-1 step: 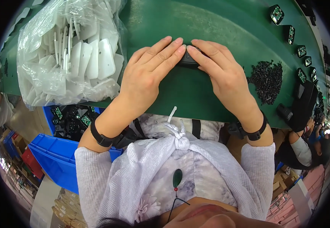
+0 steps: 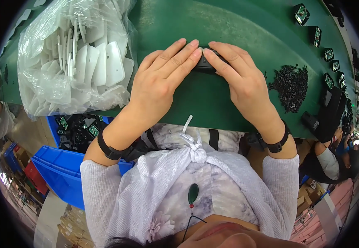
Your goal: The person picks up a white plastic plate and a black screw, placing the screw into a hole in the plate. They then press a black plastic housing onto the plate and place the assembled unit on the workbench.
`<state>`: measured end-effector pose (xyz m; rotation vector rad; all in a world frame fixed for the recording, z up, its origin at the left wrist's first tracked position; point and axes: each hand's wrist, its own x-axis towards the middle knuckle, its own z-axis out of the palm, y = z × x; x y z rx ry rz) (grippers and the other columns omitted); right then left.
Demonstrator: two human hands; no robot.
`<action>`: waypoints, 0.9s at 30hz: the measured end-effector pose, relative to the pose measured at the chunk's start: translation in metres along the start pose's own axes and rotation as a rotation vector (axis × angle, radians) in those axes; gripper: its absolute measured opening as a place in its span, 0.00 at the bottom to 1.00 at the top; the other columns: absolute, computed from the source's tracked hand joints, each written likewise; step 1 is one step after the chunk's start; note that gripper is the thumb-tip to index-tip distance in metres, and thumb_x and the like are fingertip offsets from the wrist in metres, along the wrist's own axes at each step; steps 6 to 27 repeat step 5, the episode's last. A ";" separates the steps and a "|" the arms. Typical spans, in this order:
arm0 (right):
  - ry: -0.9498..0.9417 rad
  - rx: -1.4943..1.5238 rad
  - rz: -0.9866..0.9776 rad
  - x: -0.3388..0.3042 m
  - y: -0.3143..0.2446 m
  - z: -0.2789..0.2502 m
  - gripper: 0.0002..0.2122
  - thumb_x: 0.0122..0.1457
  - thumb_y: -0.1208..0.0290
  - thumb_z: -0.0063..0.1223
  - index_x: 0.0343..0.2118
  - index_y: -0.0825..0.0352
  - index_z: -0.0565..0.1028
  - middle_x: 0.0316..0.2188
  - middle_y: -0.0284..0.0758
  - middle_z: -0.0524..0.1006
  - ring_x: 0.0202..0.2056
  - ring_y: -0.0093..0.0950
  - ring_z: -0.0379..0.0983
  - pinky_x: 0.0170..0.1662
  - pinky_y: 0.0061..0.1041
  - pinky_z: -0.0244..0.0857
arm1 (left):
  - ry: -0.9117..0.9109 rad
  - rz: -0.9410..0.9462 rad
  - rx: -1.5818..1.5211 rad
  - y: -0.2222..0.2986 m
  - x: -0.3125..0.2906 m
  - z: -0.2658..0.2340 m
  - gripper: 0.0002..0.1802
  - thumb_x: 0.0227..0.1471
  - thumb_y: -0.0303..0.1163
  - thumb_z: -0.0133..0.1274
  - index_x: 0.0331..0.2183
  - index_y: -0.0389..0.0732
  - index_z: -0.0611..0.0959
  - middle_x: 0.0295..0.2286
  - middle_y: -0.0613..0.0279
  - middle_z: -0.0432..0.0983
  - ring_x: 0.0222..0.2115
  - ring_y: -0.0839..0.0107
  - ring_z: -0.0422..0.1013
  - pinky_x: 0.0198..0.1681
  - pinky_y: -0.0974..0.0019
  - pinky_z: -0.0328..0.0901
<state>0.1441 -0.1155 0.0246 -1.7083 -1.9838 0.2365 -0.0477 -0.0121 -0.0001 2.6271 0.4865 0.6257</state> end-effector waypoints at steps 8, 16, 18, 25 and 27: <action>0.077 0.033 0.047 -0.004 0.000 0.005 0.23 0.45 0.87 0.54 0.48 0.65 0.76 0.47 0.39 0.75 0.46 0.40 0.72 0.47 0.31 0.69 | -0.103 -0.008 0.144 0.016 0.001 0.001 0.31 0.44 0.29 0.56 0.53 0.39 0.74 0.55 0.52 0.67 0.54 0.59 0.66 0.51 0.59 0.63; 0.077 0.033 0.047 -0.004 0.000 0.005 0.23 0.45 0.87 0.54 0.48 0.65 0.76 0.47 0.39 0.75 0.46 0.40 0.72 0.47 0.31 0.69 | -0.103 -0.008 0.144 0.016 0.001 0.001 0.31 0.44 0.29 0.56 0.53 0.39 0.74 0.55 0.52 0.67 0.54 0.59 0.66 0.51 0.59 0.63; 0.077 0.033 0.047 -0.004 0.000 0.005 0.23 0.45 0.87 0.54 0.48 0.65 0.76 0.47 0.39 0.75 0.46 0.40 0.72 0.47 0.31 0.69 | -0.103 -0.008 0.144 0.016 0.001 0.001 0.31 0.44 0.29 0.56 0.53 0.39 0.74 0.55 0.52 0.67 0.54 0.59 0.66 0.51 0.59 0.63; 0.077 0.033 0.047 -0.004 0.000 0.005 0.23 0.45 0.87 0.54 0.48 0.65 0.76 0.47 0.39 0.75 0.46 0.40 0.72 0.47 0.31 0.69 | -0.103 -0.008 0.144 0.016 0.001 0.001 0.31 0.44 0.29 0.56 0.53 0.39 0.74 0.55 0.52 0.67 0.54 0.59 0.66 0.51 0.59 0.63; 0.077 0.033 0.047 -0.004 0.000 0.005 0.23 0.45 0.87 0.54 0.48 0.65 0.76 0.47 0.39 0.75 0.46 0.40 0.72 0.47 0.31 0.69 | -0.103 -0.008 0.144 0.016 0.001 0.001 0.31 0.44 0.29 0.56 0.53 0.39 0.74 0.55 0.52 0.67 0.54 0.59 0.66 0.51 0.59 0.63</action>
